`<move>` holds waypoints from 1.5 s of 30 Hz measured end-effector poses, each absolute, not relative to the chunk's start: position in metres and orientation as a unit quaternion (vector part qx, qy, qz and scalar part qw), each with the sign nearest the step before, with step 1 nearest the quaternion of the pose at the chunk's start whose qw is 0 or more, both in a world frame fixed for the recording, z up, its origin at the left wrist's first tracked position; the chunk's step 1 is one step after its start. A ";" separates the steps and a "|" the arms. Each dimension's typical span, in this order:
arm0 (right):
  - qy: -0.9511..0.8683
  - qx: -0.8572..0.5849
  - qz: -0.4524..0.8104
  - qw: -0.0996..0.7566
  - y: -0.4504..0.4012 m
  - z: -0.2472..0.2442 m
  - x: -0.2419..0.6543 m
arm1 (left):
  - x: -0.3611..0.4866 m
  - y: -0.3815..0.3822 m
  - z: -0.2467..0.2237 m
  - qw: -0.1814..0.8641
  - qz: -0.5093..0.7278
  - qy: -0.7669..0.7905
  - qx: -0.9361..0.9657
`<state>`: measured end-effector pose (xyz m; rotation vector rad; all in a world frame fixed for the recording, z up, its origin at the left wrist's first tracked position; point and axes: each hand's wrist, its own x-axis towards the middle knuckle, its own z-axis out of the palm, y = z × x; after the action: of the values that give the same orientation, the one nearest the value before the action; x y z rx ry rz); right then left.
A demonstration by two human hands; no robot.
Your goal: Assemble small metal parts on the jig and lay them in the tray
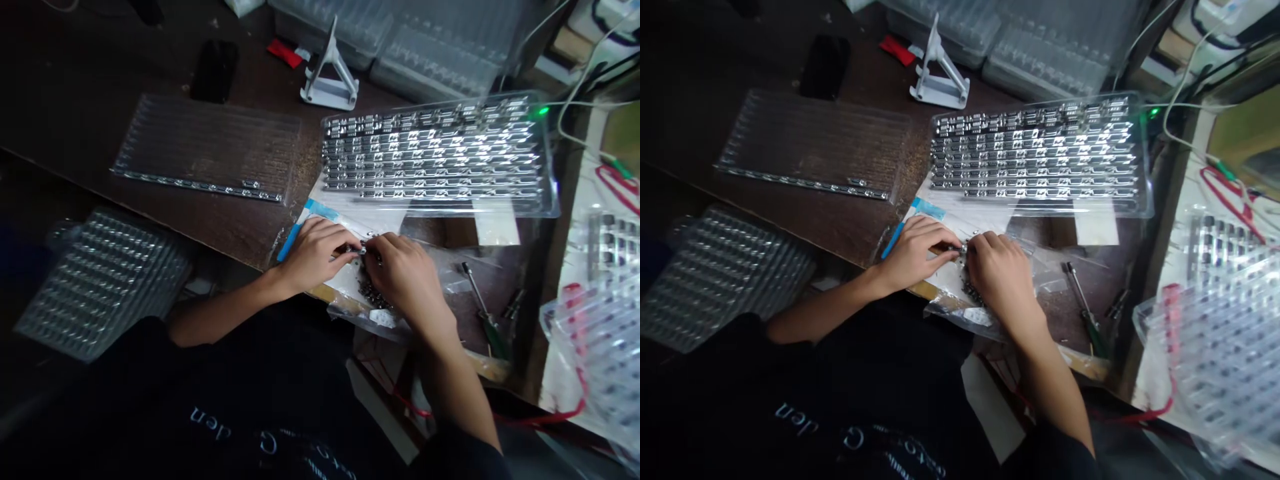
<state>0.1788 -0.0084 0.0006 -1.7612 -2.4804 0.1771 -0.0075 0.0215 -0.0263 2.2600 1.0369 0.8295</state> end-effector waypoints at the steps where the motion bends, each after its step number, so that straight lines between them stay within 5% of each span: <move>1: -0.814 -0.576 0.056 0.048 -0.009 0.000 0.179 | -0.008 0.022 -0.027 0.253 0.306 0.389 0.831; 18: -0.808 -0.582 0.090 0.030 -0.012 0.007 0.181 | -0.008 0.018 -0.030 0.249 0.280 0.448 0.812; 26: -0.770 -0.588 0.169 0.178 -0.011 0.003 0.187 | -0.012 0.018 -0.027 0.233 0.381 0.422 0.789; 38: -0.793 -0.503 0.250 0.236 -0.006 -0.007 0.165 | -0.074 0.044 -0.010 0.155 0.376 0.483 0.776; 45: -0.846 -0.500 0.137 0.127 -0.011 -0.007 0.154 | -0.112 0.088 0.003 0.086 0.316 0.554 0.765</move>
<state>0.1539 -0.0113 -0.0069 -1.4543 -2.4612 0.3979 -0.1123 0.0883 0.0032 2.2814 1.6503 0.9430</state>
